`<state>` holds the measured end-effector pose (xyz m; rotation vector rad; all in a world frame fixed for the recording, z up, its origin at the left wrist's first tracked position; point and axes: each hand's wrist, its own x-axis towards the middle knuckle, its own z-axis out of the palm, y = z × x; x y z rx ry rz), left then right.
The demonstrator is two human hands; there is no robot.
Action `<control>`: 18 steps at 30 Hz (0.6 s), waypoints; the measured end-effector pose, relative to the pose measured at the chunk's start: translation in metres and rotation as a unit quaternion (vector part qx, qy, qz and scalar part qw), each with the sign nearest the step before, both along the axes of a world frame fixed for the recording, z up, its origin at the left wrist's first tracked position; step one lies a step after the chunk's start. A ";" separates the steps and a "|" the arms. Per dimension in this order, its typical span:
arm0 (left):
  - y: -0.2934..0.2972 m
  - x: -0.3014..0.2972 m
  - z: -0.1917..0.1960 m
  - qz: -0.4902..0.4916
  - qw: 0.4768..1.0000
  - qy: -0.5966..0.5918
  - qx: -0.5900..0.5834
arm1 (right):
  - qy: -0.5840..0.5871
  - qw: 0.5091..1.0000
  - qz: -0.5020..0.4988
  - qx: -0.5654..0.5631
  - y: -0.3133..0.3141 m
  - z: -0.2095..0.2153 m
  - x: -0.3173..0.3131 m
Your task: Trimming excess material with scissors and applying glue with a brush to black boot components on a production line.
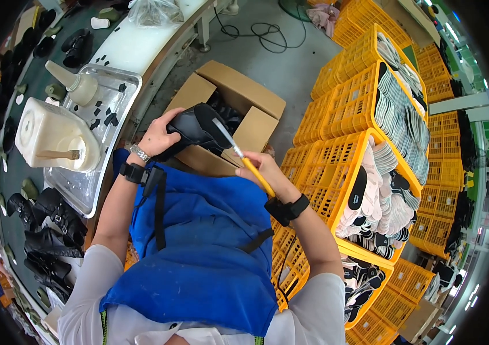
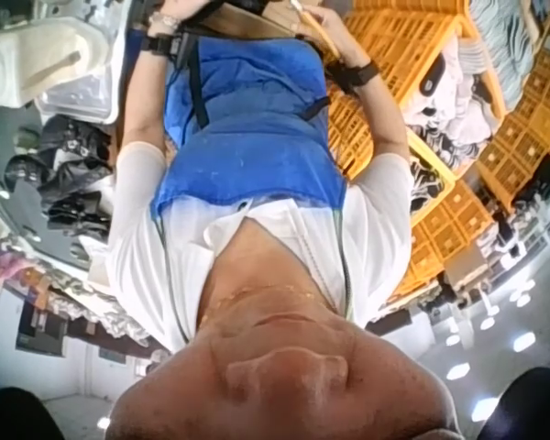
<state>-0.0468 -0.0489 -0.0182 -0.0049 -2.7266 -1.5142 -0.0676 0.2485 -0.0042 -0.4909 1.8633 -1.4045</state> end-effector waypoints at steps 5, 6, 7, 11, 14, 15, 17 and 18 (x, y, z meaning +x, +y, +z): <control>-0.011 0.033 0.012 0.081 0.996 0.026 -0.003 | -0.080 0.989 -0.102 -0.065 -0.005 -0.019 -0.015; -0.006 0.048 0.025 0.110 0.993 0.030 0.002 | -0.054 0.991 -0.119 -0.033 -0.006 -0.021 -0.017; -0.001 0.061 0.037 0.122 0.992 -0.007 0.022 | -0.133 0.968 -0.202 -0.067 -0.004 -0.028 -0.015; -0.010 0.157 0.095 0.152 0.969 0.078 0.180 | -0.228 0.925 -0.263 -0.155 0.005 -0.034 -0.013; -0.032 0.257 0.160 0.302 0.911 0.121 0.255 | -0.249 0.916 -0.272 -0.155 -0.006 -0.050 -0.010; -0.039 0.285 0.164 0.420 0.865 0.182 0.205 | -0.250 0.921 -0.254 -0.158 -0.011 -0.052 -0.007; -0.054 0.329 0.172 0.589 0.741 0.313 0.073 | -0.256 0.918 -0.273 -0.130 -0.033 -0.056 -0.002; -0.069 0.345 0.167 0.634 0.674 0.379 0.002 | -0.256 0.922 -0.256 -0.134 -0.042 -0.057 0.000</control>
